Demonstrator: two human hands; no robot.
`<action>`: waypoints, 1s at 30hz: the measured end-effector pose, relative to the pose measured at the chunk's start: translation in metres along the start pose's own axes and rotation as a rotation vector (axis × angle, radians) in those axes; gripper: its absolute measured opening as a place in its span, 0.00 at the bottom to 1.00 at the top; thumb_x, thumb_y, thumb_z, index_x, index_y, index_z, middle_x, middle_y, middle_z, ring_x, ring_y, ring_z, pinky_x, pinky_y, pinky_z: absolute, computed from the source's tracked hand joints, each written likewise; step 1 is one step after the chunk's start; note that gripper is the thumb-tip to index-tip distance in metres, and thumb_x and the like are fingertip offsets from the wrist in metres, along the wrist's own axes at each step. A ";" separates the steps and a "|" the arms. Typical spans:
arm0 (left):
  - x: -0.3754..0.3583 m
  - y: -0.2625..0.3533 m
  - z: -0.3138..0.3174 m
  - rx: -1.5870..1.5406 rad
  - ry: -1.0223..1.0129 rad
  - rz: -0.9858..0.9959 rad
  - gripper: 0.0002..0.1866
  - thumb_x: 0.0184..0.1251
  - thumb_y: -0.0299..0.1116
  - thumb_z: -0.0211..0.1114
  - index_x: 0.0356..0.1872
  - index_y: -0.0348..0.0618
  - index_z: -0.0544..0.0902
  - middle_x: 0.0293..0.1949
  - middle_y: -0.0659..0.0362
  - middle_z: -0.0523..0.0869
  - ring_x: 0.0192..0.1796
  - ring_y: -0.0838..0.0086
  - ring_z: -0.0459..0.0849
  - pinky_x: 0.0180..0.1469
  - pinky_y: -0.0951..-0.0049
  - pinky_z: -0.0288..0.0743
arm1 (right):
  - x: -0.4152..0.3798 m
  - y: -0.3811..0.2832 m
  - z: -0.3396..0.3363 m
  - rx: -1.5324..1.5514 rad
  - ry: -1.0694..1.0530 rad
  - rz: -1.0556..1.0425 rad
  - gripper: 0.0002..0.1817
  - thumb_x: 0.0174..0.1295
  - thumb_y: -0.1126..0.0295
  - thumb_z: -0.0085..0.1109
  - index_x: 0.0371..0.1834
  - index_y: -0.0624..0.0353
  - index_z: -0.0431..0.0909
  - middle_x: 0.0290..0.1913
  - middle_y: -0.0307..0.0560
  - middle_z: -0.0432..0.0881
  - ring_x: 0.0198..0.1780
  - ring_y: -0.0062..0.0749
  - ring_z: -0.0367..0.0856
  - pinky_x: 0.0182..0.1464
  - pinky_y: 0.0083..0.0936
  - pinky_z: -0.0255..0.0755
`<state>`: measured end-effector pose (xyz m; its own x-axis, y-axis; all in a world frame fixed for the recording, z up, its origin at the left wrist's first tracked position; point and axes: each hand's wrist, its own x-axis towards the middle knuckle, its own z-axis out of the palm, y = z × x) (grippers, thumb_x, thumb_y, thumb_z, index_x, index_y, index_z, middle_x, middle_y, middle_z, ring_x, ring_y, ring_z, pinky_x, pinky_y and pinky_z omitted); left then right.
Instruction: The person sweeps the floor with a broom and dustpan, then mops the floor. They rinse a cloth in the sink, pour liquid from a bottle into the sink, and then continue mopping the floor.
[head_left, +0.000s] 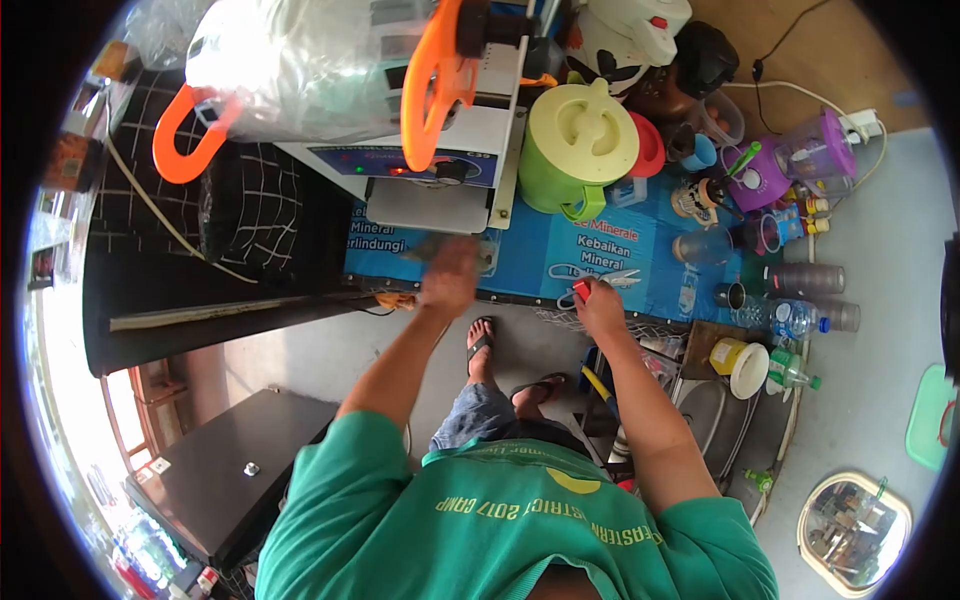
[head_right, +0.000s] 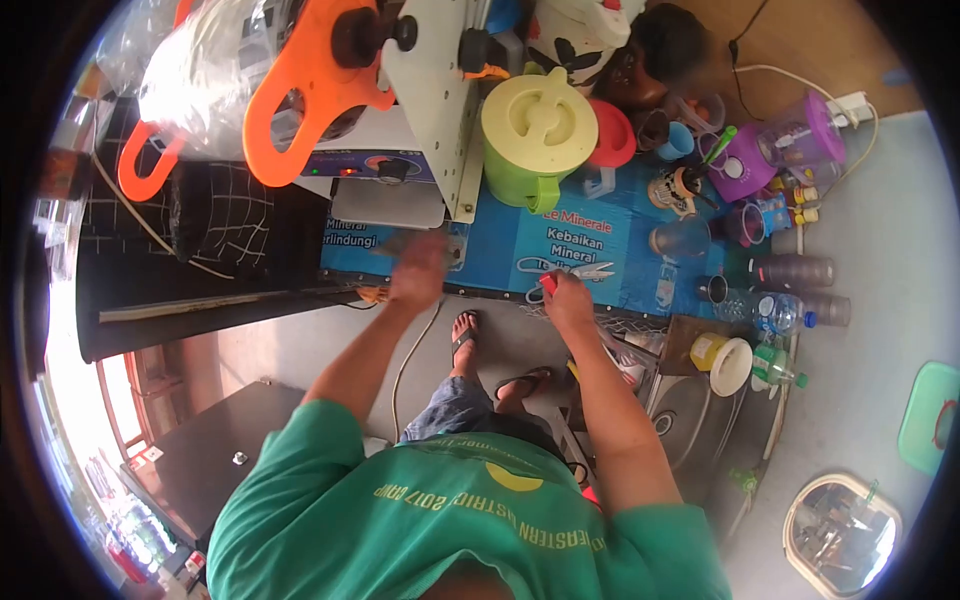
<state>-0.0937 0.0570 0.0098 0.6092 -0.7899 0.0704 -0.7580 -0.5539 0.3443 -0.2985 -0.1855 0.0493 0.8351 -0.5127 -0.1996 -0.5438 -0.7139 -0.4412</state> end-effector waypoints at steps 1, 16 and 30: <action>-0.002 -0.032 0.013 0.062 0.092 -0.088 0.27 0.63 0.35 0.60 0.63 0.36 0.72 0.64 0.45 0.74 0.69 0.54 0.69 0.73 0.61 0.61 | 0.002 0.004 0.000 -0.058 0.018 -0.015 0.17 0.54 0.67 0.67 0.47 0.57 0.79 0.41 0.57 0.83 0.42 0.54 0.83 0.45 0.45 0.78; 0.007 -0.139 -0.024 0.161 0.041 -0.400 0.29 0.63 0.37 0.58 0.64 0.31 0.70 0.66 0.40 0.71 0.70 0.50 0.67 0.76 0.57 0.55 | 0.054 0.031 -0.022 -0.165 0.118 0.176 0.14 0.56 0.71 0.62 0.46 0.59 0.78 0.38 0.60 0.84 0.42 0.56 0.84 0.46 0.47 0.78; -0.019 -0.058 -0.001 0.150 0.207 -0.160 0.27 0.65 0.35 0.57 0.64 0.36 0.71 0.62 0.43 0.75 0.67 0.52 0.71 0.73 0.59 0.61 | 0.059 0.017 -0.040 -0.090 0.221 0.069 0.16 0.58 0.69 0.61 0.49 0.61 0.78 0.35 0.60 0.85 0.40 0.59 0.84 0.44 0.48 0.77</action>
<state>-0.0608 0.1041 -0.0110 0.7465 -0.6277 0.2208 -0.6652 -0.7119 0.2254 -0.2618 -0.2467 0.0646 0.7628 -0.6462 -0.0263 -0.6122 -0.7084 -0.3511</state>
